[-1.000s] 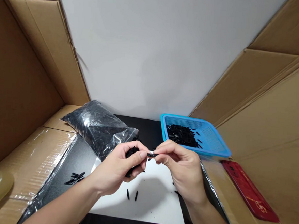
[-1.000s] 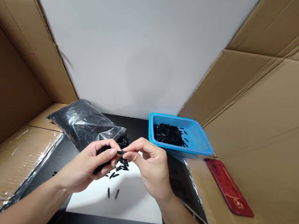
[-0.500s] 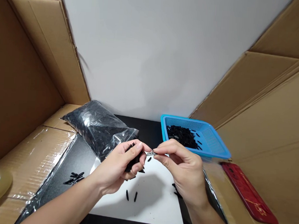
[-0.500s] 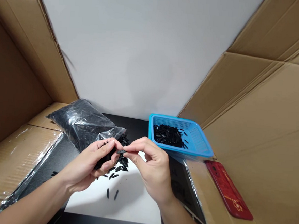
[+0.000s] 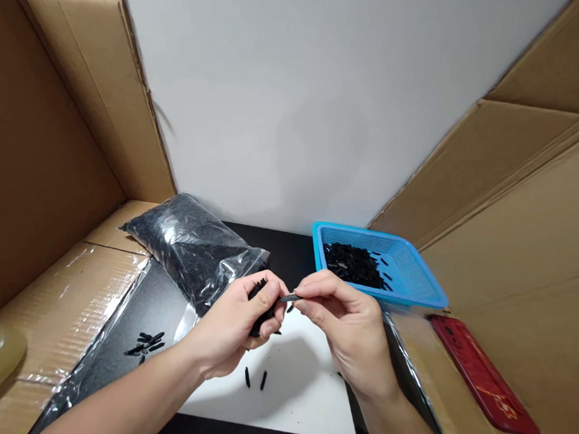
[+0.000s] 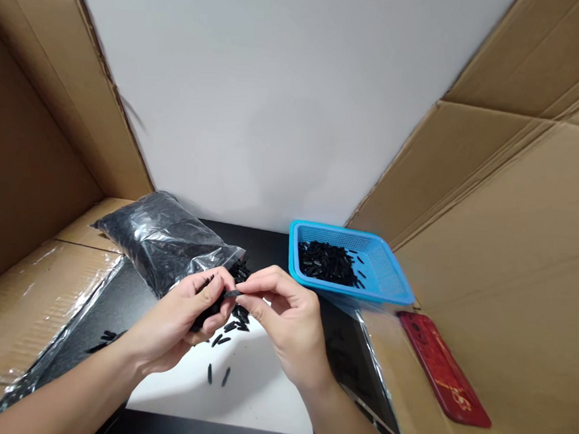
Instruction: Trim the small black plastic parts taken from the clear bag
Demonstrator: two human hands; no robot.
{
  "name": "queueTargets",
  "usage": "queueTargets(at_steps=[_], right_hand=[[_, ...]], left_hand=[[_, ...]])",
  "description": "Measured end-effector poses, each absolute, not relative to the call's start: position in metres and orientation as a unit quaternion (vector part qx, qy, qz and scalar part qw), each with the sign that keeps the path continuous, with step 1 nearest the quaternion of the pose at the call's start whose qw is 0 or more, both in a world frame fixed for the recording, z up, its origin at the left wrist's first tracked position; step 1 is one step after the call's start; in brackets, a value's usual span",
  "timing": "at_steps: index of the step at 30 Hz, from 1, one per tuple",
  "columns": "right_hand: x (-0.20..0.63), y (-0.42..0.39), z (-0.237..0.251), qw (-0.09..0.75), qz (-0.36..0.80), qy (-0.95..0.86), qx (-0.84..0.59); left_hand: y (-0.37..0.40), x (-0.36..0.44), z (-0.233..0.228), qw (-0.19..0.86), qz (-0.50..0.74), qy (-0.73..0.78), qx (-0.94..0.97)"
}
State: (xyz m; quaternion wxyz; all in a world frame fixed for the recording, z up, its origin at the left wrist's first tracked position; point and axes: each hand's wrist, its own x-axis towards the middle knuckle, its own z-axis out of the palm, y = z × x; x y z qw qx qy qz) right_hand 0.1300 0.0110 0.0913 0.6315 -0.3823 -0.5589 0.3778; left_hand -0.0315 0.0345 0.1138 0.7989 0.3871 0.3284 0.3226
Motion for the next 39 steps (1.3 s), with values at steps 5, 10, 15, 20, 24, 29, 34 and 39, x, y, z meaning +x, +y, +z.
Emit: queueTargets(at_steps=[5,10,15,20,24,29,34,39], right_hand=[[0.131,0.009,0.093,0.631,0.325,-0.581,-0.400],[0.129,0.004,0.093,0.616,0.213,-0.617,-0.440],[0.124,0.000,0.093,0.599,0.038,-0.672,-0.433],[0.121,0.000,0.097,0.562,-0.016,-0.689,-0.457],[0.121,0.001,0.098,0.552,-0.003,-0.693,-0.464],[0.121,0.000,0.098,0.551,0.030,-0.689,-0.469],[0.119,-0.001,0.099,0.546,0.046,-0.682,-0.484],[0.116,0.000,0.096,0.537,0.024,-0.679,-0.500]], left_hand=[[0.032,-0.033,0.115,0.768,0.326,0.343,0.432],[0.031,-0.034,0.111,0.712,0.355,0.356,0.490],[0.029,-0.033,0.110,0.668,0.366,0.379,0.525],[0.029,-0.031,0.114,0.584,0.386,0.413,0.583],[0.027,-0.031,0.116,0.512,0.401,0.419,0.633],[0.027,-0.032,0.113,0.428,0.391,0.419,0.699],[0.027,-0.032,0.105,0.360,0.414,0.402,0.733],[0.027,-0.031,0.100,0.320,0.424,0.387,0.754]])
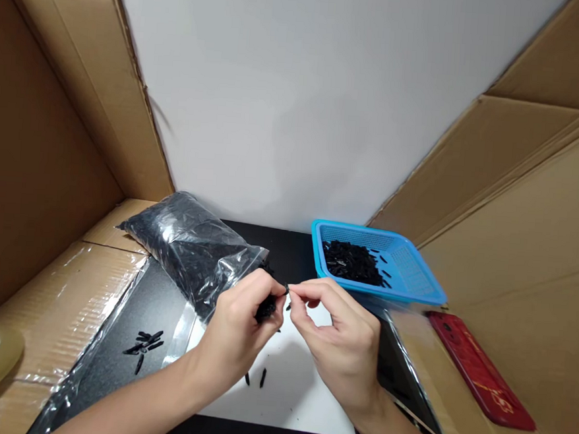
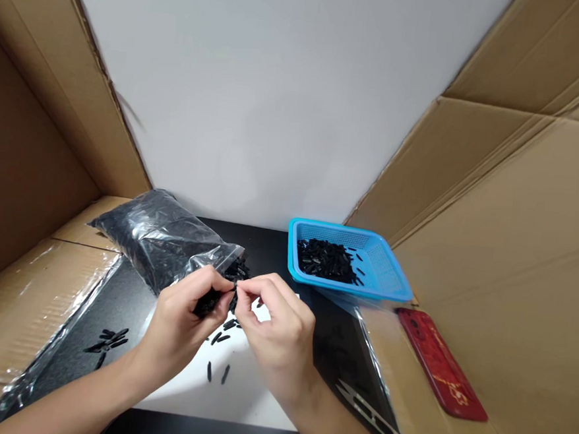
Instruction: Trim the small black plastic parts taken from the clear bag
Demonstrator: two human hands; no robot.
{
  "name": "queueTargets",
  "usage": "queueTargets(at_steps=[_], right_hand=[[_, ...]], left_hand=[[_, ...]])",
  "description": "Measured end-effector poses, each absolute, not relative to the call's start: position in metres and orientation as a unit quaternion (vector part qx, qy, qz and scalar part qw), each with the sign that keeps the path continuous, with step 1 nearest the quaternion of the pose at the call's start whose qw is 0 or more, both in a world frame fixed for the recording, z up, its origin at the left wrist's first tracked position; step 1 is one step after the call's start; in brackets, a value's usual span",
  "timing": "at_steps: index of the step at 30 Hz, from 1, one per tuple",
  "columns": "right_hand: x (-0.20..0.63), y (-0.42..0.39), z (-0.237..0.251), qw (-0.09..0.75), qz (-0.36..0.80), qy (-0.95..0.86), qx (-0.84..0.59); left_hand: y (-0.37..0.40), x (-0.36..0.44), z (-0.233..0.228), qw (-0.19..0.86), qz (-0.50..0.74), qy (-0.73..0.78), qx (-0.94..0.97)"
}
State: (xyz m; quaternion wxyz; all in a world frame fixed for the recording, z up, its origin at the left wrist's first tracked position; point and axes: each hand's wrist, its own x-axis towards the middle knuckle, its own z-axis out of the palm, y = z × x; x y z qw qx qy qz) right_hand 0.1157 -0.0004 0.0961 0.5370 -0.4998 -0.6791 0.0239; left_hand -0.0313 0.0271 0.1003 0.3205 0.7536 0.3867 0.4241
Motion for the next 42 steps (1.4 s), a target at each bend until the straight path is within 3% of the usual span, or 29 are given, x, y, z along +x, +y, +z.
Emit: queueTargets(at_steps=[4,13,19,27,31,38,42], right_hand=[[0.113,0.000,0.094,0.536,-0.021,-0.678,-0.503],[0.118,-0.001,0.101,0.550,-0.010,-0.672,-0.495],[0.135,-0.002,0.101,0.565,0.105,-0.646,-0.503],[0.172,-0.013,0.127,0.376,0.316,-0.732,-0.473],[0.162,-0.003,0.118,0.482,0.333,-0.662,-0.467],[0.131,0.018,0.091,0.578,0.501,-0.496,-0.411],[0.122,0.017,0.086,0.552,0.565,-0.472,-0.392]], left_hand=[[0.026,-0.031,0.103,0.343,0.405,0.393,0.751],[0.029,-0.030,0.109,0.596,0.362,0.401,0.595],[0.029,-0.029,0.107,0.696,0.343,0.362,0.517],[0.031,-0.032,0.106,0.722,0.342,0.359,0.481],[0.032,-0.029,0.105,0.727,0.340,0.371,0.467],[0.042,-0.023,0.101,0.786,0.376,0.374,0.319],[0.051,-0.022,0.094,0.794,0.410,0.406,0.194]])
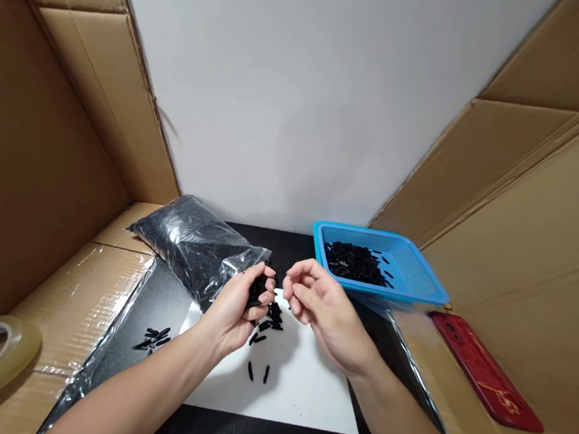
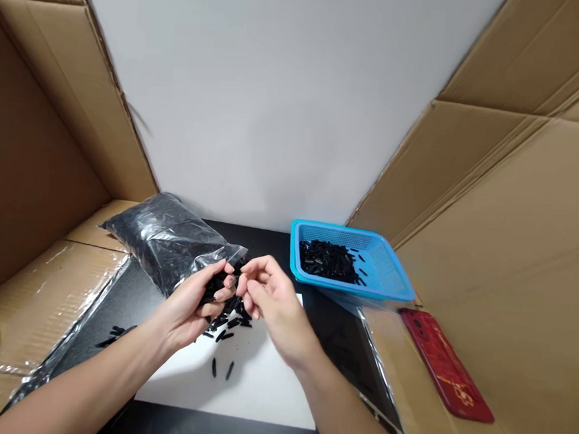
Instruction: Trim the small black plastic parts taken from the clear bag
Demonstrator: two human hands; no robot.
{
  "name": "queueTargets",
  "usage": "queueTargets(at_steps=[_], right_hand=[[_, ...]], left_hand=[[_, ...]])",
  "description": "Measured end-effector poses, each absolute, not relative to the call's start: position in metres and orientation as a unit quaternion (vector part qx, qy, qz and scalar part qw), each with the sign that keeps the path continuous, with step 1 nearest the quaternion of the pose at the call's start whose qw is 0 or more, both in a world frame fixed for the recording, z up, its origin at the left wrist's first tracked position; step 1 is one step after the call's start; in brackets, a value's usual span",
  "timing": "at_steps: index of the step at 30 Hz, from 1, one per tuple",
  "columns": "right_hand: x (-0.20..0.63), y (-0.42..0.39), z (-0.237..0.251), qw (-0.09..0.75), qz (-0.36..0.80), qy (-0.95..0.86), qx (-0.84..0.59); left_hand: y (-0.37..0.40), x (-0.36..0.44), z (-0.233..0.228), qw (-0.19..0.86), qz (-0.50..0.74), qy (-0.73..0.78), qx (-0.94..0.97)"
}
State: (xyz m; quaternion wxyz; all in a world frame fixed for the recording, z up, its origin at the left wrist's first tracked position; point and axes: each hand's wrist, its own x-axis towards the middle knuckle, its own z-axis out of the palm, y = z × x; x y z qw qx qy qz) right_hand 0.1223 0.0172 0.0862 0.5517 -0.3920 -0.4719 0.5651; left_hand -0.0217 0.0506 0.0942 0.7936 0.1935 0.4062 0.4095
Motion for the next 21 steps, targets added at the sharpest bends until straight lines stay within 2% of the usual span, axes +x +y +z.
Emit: queueTargets(at_steps=[2,5,8,16,21], right_hand=[[0.116,0.014,0.083,0.514,0.528,-0.532,-0.418],[0.106,0.010,0.080,0.463,0.382,-0.653,-0.463],[0.102,0.007,0.079,0.472,0.272,-0.696,-0.467],[0.123,0.015,0.081,0.590,0.315,-0.560,-0.488],[0.132,0.018,0.083,0.590,0.302,-0.541,-0.516]], left_hand=[[0.052,-0.020,0.091,0.787,0.418,0.415,0.184],[0.051,-0.018,0.089,0.781,0.419,0.430,0.174],[0.048,-0.016,0.089,0.784,0.411,0.434,0.169],[0.041,-0.022,0.094,0.838,0.312,0.373,0.247],[0.036,-0.025,0.104,0.810,0.312,0.343,0.358]])
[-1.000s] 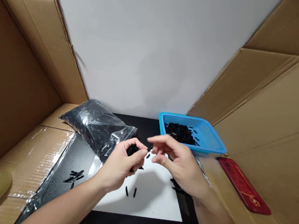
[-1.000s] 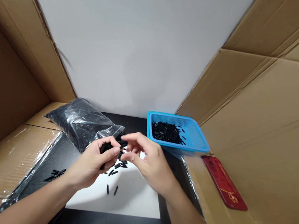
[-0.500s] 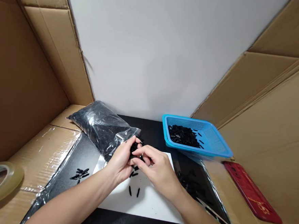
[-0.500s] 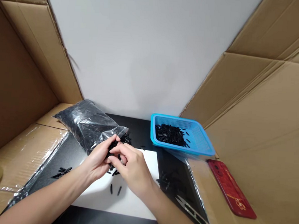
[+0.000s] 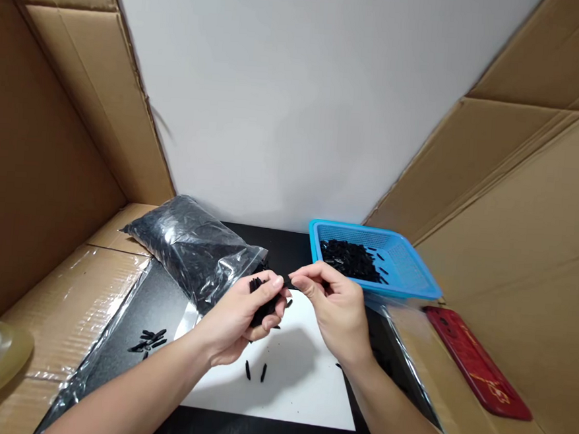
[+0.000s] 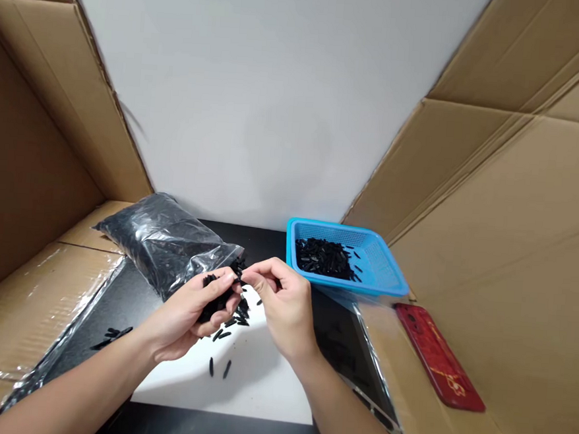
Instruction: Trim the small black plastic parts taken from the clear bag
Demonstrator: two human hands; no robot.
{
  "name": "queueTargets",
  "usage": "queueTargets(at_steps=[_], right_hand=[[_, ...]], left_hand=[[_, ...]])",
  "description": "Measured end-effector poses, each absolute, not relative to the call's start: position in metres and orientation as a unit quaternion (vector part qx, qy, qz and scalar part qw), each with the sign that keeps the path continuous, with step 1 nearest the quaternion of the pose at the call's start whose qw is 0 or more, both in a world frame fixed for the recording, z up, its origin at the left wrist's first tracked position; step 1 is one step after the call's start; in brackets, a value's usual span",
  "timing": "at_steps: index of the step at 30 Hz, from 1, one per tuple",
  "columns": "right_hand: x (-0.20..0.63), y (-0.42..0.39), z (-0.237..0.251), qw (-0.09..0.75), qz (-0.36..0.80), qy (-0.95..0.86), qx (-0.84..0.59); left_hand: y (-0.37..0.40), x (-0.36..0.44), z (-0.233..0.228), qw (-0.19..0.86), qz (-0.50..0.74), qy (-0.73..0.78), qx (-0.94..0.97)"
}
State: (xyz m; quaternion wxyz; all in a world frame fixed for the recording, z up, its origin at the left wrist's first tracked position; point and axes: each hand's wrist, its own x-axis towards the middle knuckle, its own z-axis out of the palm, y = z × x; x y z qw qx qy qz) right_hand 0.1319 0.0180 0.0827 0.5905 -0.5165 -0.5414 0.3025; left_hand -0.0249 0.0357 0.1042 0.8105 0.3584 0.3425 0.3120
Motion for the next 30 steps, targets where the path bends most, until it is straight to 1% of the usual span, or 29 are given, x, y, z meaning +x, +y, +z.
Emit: queueTargets(at_steps=[5,9,16,23,30], right_hand=[[0.134,0.016,0.086,0.579,0.314,-0.566,-0.496],[0.135,0.014,0.091,0.576,0.287,-0.592,-0.486],[0.135,0.007,0.094,0.582,0.236,-0.612,-0.481],[0.135,0.006,0.094,0.577,0.220,-0.616,-0.490],[0.134,0.003,0.095,0.581,0.167,-0.632,-0.484]], left_hand=[[0.033,-0.027,0.111,0.774,0.332,0.343,0.416],[0.034,-0.029,0.111,0.756,0.355,0.335,0.437],[0.035,-0.029,0.111,0.760,0.356,0.330,0.432],[0.034,-0.029,0.111,0.760,0.358,0.330,0.432],[0.034,-0.029,0.111,0.745,0.359,0.340,0.447]])
